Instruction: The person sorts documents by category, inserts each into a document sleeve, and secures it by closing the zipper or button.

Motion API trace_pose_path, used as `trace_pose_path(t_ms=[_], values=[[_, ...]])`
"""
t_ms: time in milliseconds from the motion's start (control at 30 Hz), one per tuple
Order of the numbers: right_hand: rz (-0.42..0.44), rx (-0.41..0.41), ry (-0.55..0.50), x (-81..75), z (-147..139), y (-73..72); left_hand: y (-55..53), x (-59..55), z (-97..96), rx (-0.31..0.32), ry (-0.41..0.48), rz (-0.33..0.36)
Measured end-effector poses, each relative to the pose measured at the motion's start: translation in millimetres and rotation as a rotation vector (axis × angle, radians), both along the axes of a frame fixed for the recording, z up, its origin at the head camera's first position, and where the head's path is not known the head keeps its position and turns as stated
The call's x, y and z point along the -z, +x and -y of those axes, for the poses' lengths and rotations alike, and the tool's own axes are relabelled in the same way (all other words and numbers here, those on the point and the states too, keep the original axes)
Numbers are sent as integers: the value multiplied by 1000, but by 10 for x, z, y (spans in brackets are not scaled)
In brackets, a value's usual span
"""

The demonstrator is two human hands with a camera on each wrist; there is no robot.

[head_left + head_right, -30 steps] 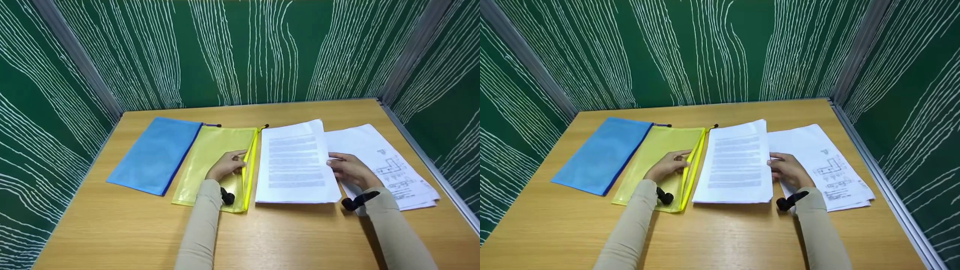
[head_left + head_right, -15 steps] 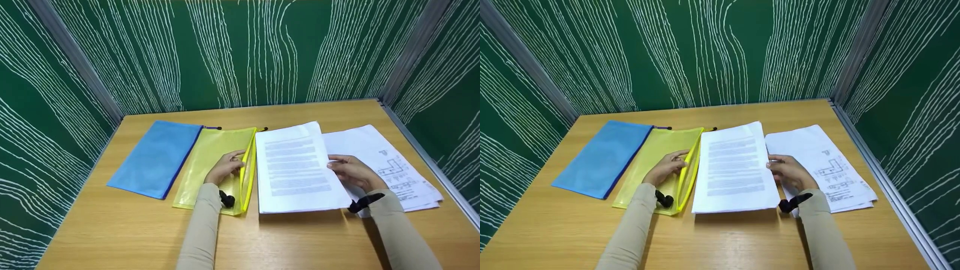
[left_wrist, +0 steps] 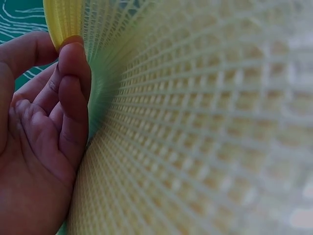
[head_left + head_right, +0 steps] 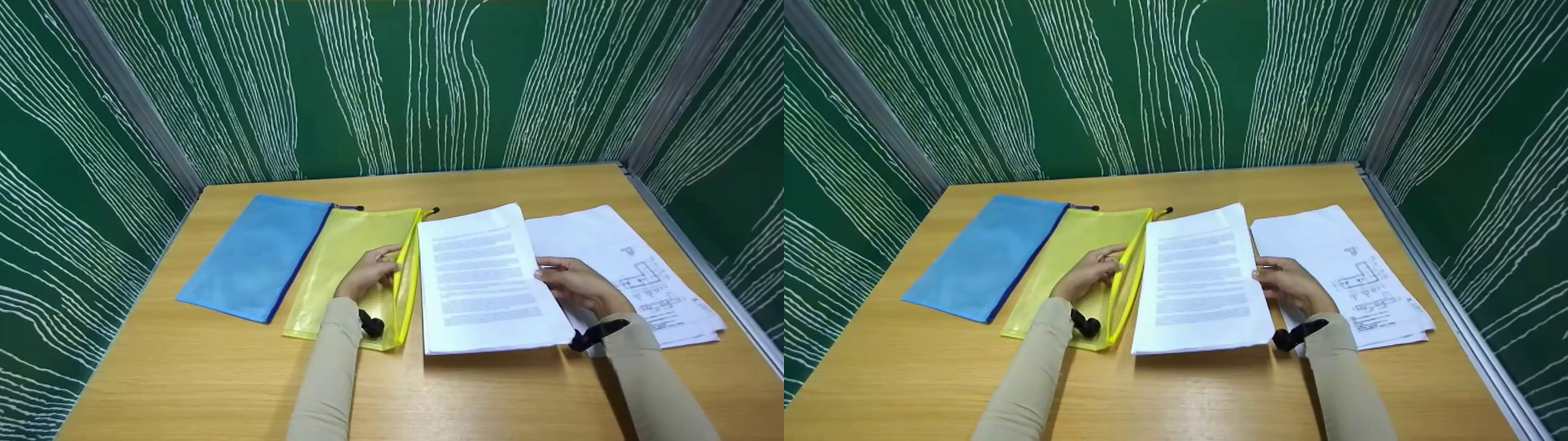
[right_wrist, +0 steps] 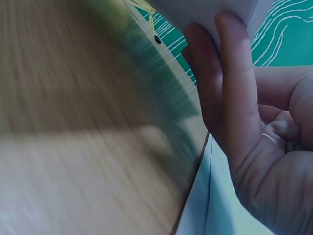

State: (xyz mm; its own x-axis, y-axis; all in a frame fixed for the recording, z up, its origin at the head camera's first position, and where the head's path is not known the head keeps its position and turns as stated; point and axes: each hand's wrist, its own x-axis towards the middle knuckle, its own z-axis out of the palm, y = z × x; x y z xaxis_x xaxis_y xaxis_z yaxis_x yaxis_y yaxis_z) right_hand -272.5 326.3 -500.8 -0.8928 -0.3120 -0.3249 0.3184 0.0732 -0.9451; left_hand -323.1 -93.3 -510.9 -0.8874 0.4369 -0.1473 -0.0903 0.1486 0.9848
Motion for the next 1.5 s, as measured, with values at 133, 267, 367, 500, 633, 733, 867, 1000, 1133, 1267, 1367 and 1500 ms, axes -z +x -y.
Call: trace_pose_path(t_ms=[133, 267, 367, 500, 633, 733, 867, 1000, 1133, 1267, 1367, 1500], values=[[9, 9, -7, -5, 15, -13, -7, 7, 12, -7, 2, -6], [8, 11, -34, -24, 63, -29, -22, 49, 28, -14, 6, -20], [0, 4, -55, -26, 112, -45, -14, 56, 42, -15, 6, -22], [-19, -11, -83, -10, 175, -72, -14, 63, 50, -13, 5, -21], [-29, -17, -53, -11, 223, -92, -15, 66, 50, -17, 4, -15], [-29, -17, -21, -23, 243, -99, -16, 63, 47, -20, 10, -7], [-20, -10, -21, -34, 264, -101, -16, 43, 41, -10, 27, 9], [-6, 16, -46, -36, 295, -89, 2, -2, 39, 8, 43, 31], [-4, 24, -75, -36, 324, -70, 21, -26, 34, 11, 48, 34], [4, 34, -90, -39, 334, -56, 18, -4, 22, -2, 35, 25], [12, 51, -96, -55, 333, -45, 5, 24, 11, -8, 22, 21], [6, 47, -120, -84, 341, -37, -7, 39, 5, 0, 13, 12]])
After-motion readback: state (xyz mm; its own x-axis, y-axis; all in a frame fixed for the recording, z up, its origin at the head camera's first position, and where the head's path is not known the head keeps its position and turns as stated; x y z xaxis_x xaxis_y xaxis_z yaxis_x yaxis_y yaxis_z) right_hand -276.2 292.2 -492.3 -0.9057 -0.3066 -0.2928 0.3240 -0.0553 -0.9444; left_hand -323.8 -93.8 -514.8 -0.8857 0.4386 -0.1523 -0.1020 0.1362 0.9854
